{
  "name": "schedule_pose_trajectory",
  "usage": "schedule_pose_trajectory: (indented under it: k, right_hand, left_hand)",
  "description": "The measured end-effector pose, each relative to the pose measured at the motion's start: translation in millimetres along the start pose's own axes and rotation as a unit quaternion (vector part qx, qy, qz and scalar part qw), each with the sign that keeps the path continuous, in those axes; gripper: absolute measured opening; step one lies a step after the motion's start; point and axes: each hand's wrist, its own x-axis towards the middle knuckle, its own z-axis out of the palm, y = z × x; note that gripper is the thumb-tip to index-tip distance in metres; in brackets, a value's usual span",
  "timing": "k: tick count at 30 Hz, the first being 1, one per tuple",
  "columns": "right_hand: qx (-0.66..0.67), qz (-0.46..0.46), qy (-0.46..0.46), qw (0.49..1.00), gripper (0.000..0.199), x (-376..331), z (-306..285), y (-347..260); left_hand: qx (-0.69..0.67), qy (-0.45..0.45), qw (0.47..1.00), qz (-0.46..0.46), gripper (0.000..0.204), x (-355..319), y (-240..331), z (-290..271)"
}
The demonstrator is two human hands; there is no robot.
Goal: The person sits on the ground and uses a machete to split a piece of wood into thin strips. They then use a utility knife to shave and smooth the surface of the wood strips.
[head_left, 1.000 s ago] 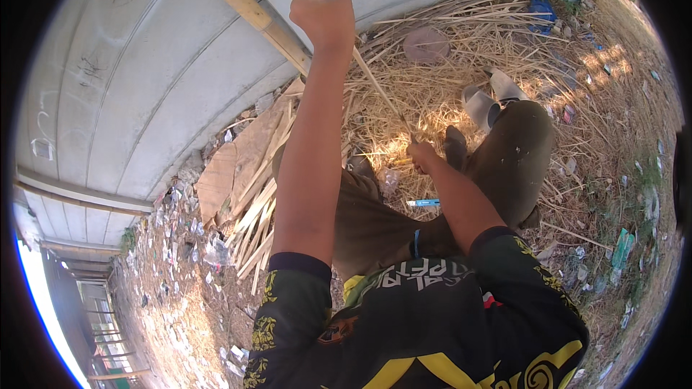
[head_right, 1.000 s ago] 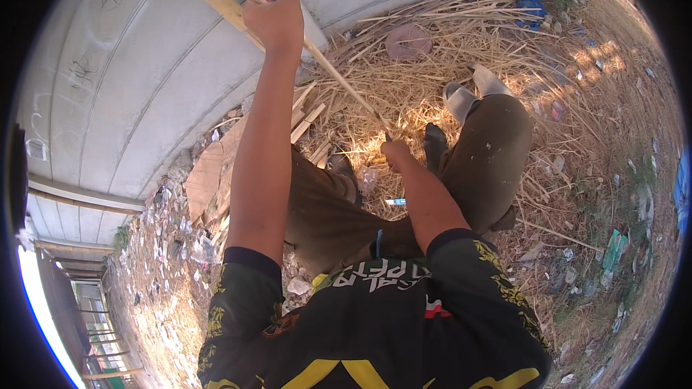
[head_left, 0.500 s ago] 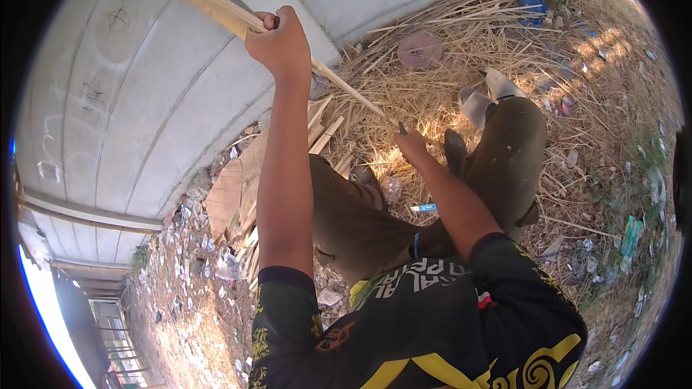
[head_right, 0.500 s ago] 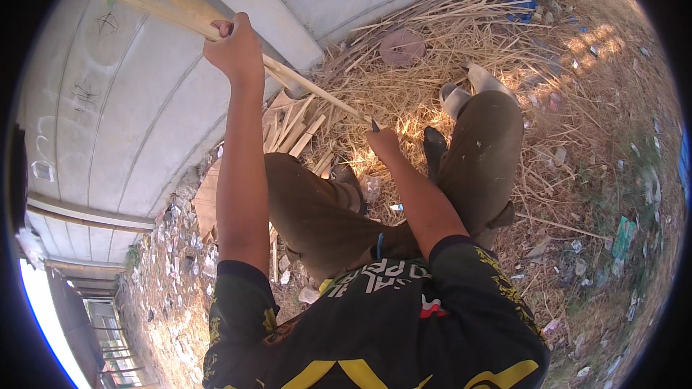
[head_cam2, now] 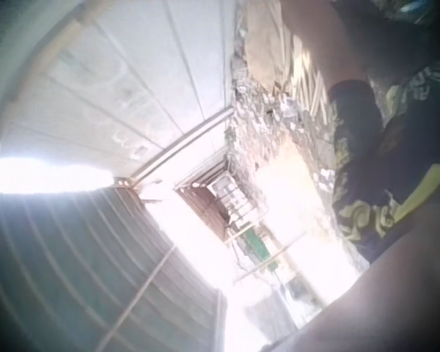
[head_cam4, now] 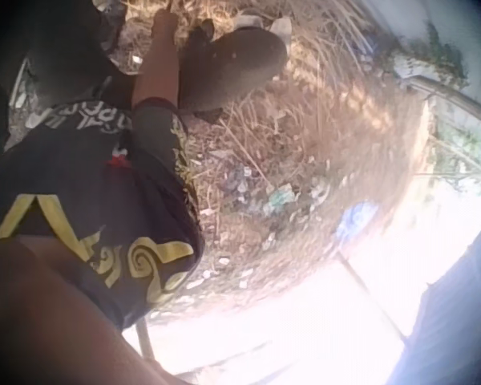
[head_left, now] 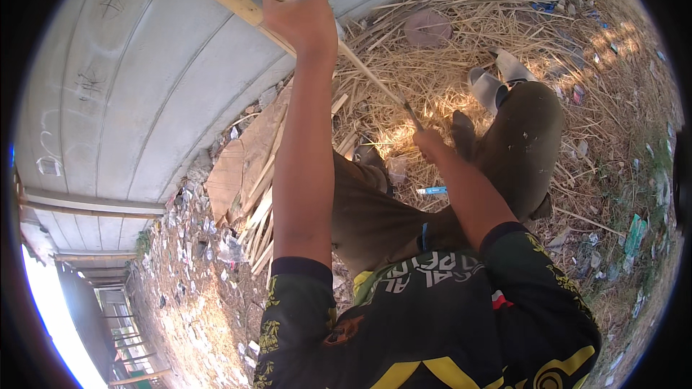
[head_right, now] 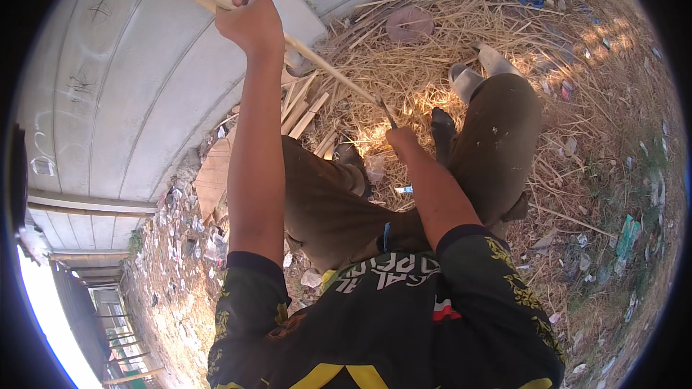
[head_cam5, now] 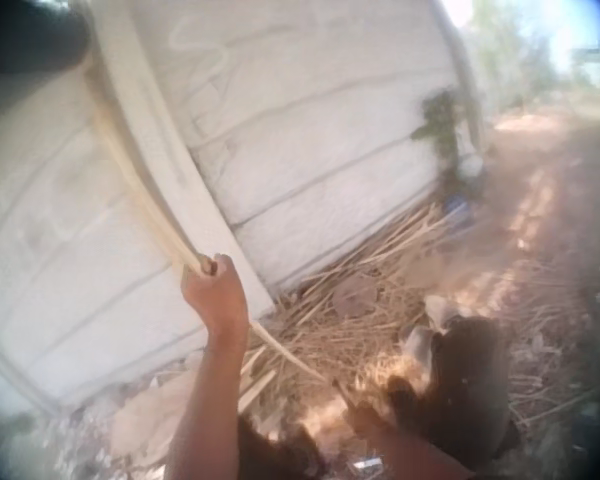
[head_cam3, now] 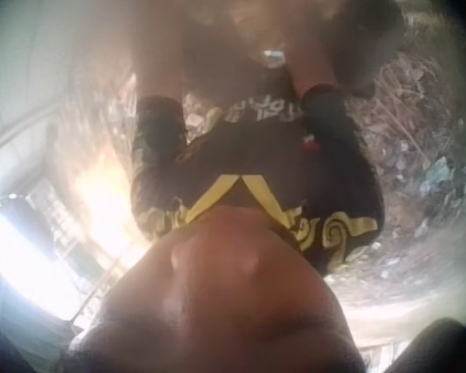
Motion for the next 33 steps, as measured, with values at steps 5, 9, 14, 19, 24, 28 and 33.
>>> schedule_pose_trajectory:
  k: [5,9,14,19,24,28,33]
  right_hand:
    - [0.163,0.040,-0.050,0.985,0.026,120,-32,84]
    - [0.180,0.059,0.135,0.972,0.023,43,18,24]
    - [0.172,0.018,0.097,0.980,0.025,22,7,-6]
    - [0.187,-0.001,0.097,0.978,0.026,1,11,-7]
    - [0.222,0.015,0.091,0.971,0.027,19,5,-9]
    - [0.209,-0.006,0.088,0.974,0.026,15,2,-22]
    - [0.077,-0.209,-0.002,0.975,0.034,-67,-11,-95]
  left_hand:
    - [-0.029,-0.039,0.999,0.015,0.028,-17,40,51]
    - [0.012,-0.031,0.999,0.013,0.029,-2,46,1]
    - [-0.024,-0.019,0.997,0.068,0.033,4,79,-1]
    - [0.008,0.022,0.996,0.083,0.032,-18,130,-11]
    - [0.015,0.020,0.988,0.150,0.024,-17,143,-16]
    - [0.036,-0.038,0.994,0.099,0.034,-19,60,-7]
    - [-0.019,-0.018,0.999,0.034,0.025,-30,-20,-4]
